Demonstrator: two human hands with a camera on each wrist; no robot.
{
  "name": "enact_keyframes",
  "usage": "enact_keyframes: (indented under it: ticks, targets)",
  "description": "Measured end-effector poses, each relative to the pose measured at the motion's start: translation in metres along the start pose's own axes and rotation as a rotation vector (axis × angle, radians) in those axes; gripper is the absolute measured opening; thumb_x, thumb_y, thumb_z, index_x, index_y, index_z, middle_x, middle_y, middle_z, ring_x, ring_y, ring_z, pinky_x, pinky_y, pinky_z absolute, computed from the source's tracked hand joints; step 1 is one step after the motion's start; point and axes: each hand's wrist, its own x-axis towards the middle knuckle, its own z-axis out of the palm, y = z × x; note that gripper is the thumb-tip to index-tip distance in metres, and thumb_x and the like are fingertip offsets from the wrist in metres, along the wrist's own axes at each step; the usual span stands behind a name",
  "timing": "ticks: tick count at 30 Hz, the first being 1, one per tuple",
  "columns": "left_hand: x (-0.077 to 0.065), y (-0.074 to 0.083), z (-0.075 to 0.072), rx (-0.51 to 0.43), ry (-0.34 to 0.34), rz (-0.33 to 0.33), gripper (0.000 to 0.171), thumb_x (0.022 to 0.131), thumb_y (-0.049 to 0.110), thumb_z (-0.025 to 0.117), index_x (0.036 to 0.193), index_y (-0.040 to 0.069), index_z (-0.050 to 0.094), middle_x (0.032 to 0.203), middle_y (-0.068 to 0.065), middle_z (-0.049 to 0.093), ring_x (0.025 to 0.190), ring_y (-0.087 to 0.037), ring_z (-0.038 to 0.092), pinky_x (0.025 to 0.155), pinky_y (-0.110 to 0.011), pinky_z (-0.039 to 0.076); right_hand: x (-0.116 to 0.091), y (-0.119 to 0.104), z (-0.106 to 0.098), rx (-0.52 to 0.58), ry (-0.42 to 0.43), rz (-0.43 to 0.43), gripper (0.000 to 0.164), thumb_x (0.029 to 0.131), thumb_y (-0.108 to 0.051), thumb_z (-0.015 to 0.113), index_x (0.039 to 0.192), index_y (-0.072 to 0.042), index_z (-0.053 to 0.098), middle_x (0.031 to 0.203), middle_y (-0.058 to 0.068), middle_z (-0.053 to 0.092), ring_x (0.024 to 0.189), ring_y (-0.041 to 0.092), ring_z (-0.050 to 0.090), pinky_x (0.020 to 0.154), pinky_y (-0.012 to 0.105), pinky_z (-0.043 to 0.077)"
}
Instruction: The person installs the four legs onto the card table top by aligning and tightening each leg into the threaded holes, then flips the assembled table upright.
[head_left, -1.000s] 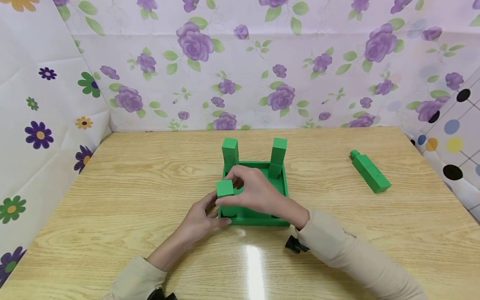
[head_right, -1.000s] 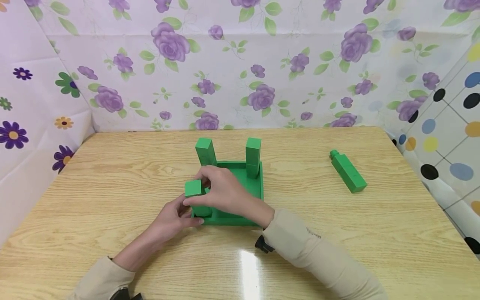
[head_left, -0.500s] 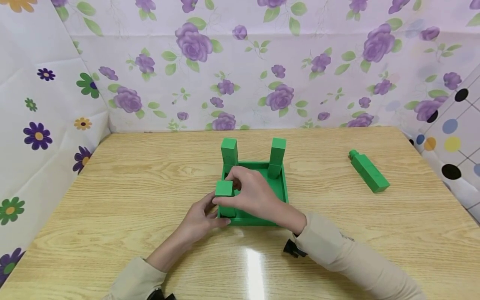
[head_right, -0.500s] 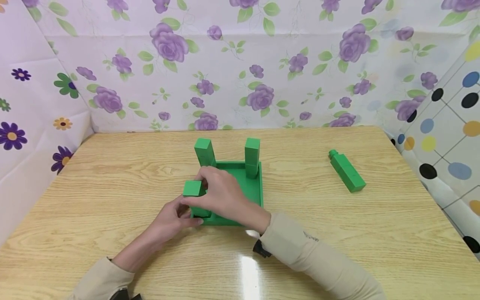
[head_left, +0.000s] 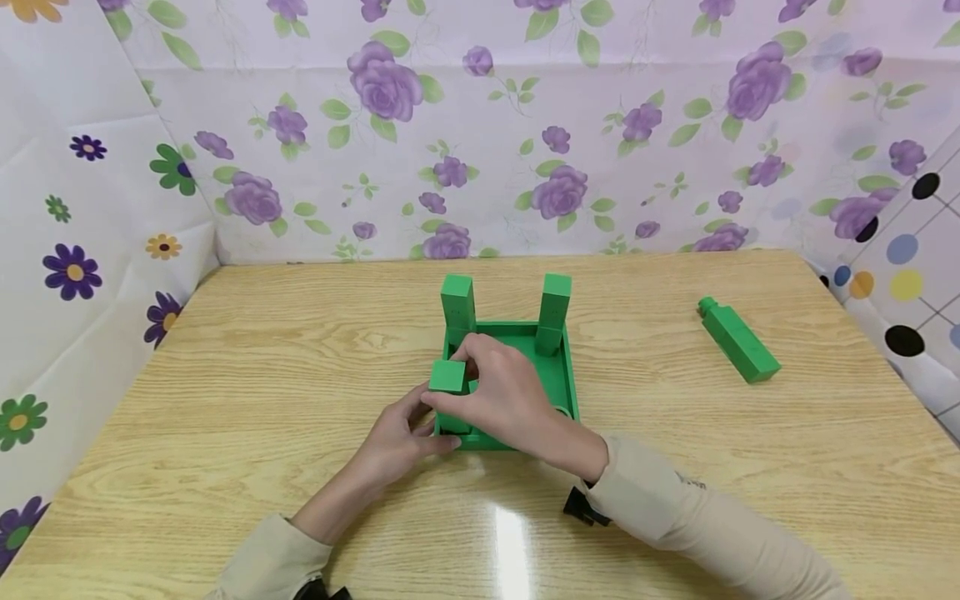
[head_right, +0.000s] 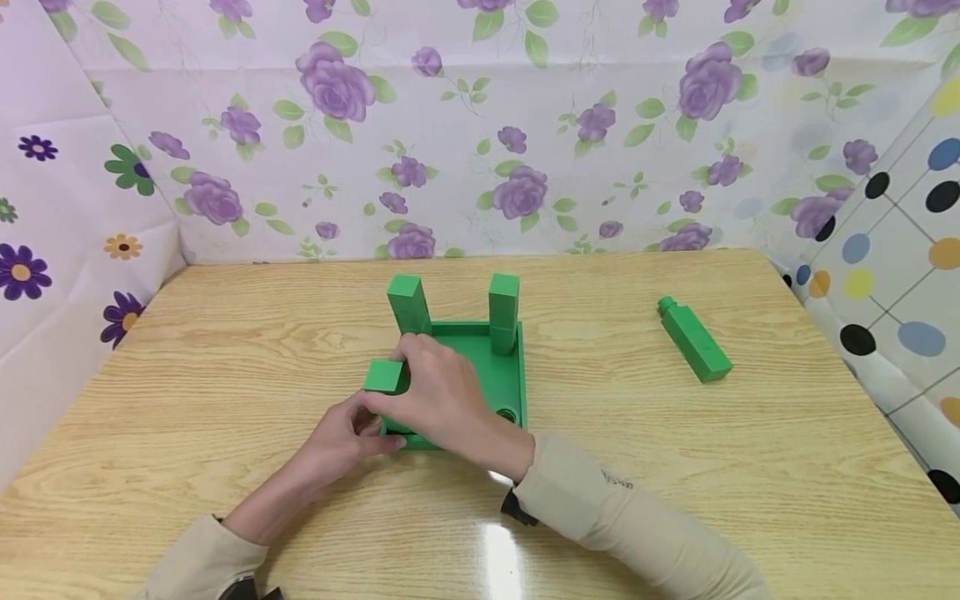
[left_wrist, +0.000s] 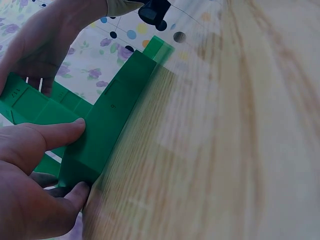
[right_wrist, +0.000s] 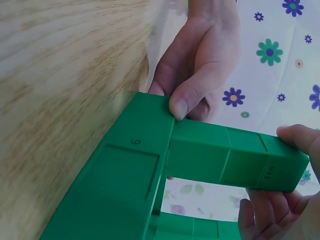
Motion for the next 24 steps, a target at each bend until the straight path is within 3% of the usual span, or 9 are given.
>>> enact_keyframes:
  ticks: [15, 24]
  targets:
    - [0.0001, 0.0, 0.0005, 0.023, 0.005, 0.024, 0.063, 0.082, 0.003, 0.077, 0.138, 0.013, 0.05, 0.139, -0.004, 0.048, 0.133, -0.021, 0.039, 0.112, -0.035, 0.032, -0.0009, -0.0021, 0.0006, -0.011, 0.019, 0.016, 0.034, 0.075, -0.032, 0.083, 0.085, -0.011, 0.058, 0.076, -0.005, 0.052, 0.065, 0.01, 0.049, 0.052, 0.023, 0.043]
    - [-0.0004, 0.0001, -0.0006, 0.013, -0.01, 0.025, 0.067, 0.082, 0.002, 0.076, 0.141, 0.015, 0.047, 0.142, -0.004, 0.046, 0.134, -0.021, 0.037, 0.113, -0.036, 0.031, -0.0015, 0.0002, 0.0017, -0.003, 0.025, -0.03, 0.033, 0.075, -0.031, 0.084, 0.085, -0.012, 0.059, 0.077, -0.006, 0.055, 0.07, 0.012, 0.054, 0.055, 0.021, 0.046]
